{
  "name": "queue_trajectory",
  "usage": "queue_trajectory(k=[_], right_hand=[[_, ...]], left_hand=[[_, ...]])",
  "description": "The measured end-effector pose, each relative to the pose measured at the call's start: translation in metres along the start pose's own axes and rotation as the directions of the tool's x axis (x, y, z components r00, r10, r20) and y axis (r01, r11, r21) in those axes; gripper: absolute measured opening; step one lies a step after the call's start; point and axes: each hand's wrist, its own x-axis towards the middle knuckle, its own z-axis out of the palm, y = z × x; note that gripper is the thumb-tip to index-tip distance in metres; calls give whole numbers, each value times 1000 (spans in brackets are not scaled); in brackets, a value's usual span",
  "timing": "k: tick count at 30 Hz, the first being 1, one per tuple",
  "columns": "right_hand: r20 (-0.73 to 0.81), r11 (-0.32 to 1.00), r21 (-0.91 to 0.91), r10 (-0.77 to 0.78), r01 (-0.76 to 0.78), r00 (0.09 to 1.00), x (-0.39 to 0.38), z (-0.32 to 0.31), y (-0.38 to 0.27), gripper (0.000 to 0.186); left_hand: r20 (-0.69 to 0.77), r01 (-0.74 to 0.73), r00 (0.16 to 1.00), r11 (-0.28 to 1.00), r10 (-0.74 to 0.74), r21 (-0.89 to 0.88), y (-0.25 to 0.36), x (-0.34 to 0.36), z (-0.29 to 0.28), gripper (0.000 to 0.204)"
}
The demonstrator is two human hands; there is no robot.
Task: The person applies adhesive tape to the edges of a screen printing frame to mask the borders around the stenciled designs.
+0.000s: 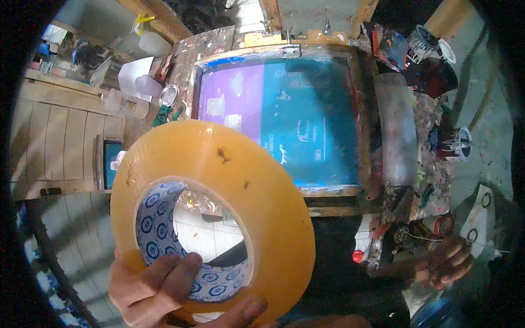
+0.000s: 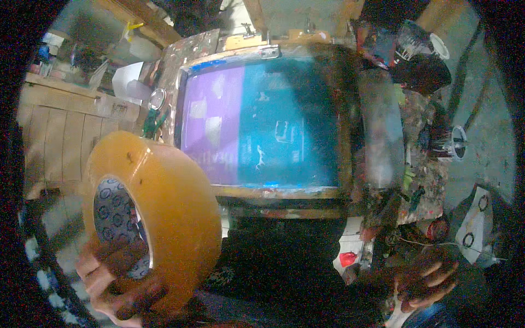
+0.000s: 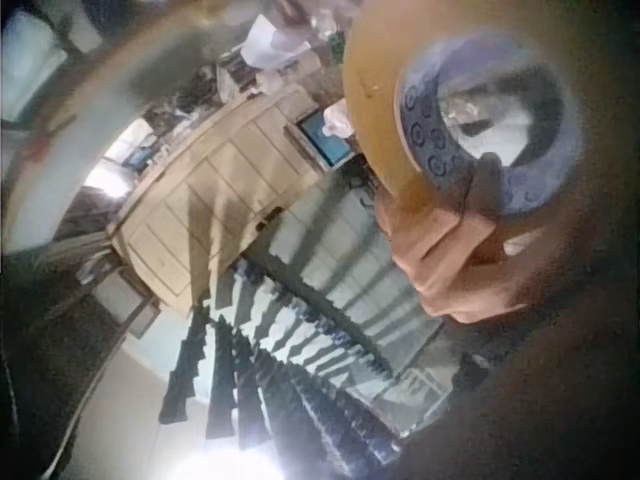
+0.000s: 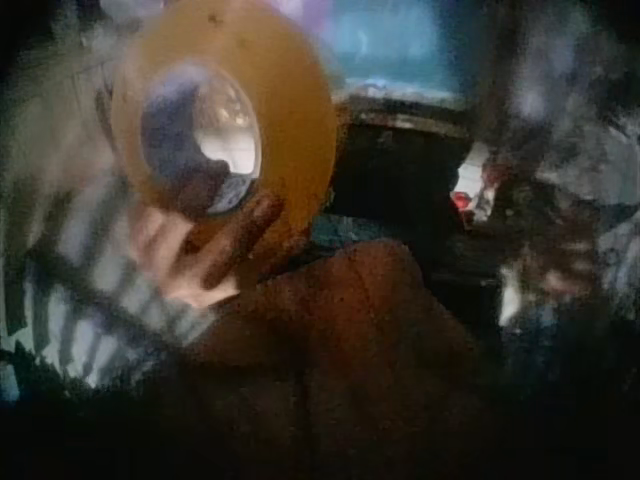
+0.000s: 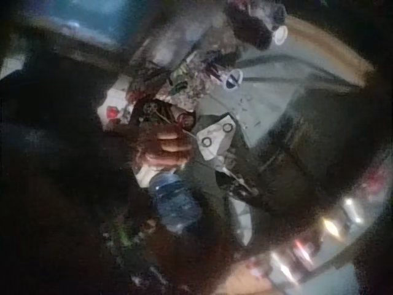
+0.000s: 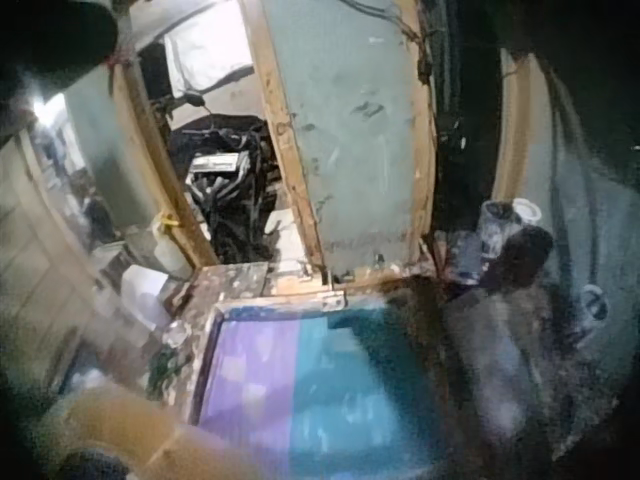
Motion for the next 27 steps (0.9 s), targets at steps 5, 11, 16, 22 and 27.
queue_trajectory(k=[5, 11, 16, 22, 27], right_hand=[[315, 962, 38, 245, -270, 917, 15, 45, 56, 11], [521, 747, -659, 374, 83, 768, 32, 88, 58, 7], [618, 682, -690, 379, 243, 689, 56, 116, 49, 10], [796, 781, -529, 320, 333, 514, 76, 148, 49, 12], [855, 867, -395, 224, 305, 468, 83, 172, 55, 13]], left_hand=[[-202, 155, 970, 985, -137, 79, 9, 4, 14, 19], [51, 385, 920, 921, -388, 67, -22, -8, 57, 30], [99, 376, 915, 915, -392, 147, -114, -58, 179, 29], [59, 393, 899, 857, -435, 332, -156, -117, 279, 31], [39, 396, 895, 832, -444, 388, -155, -128, 308, 35]])
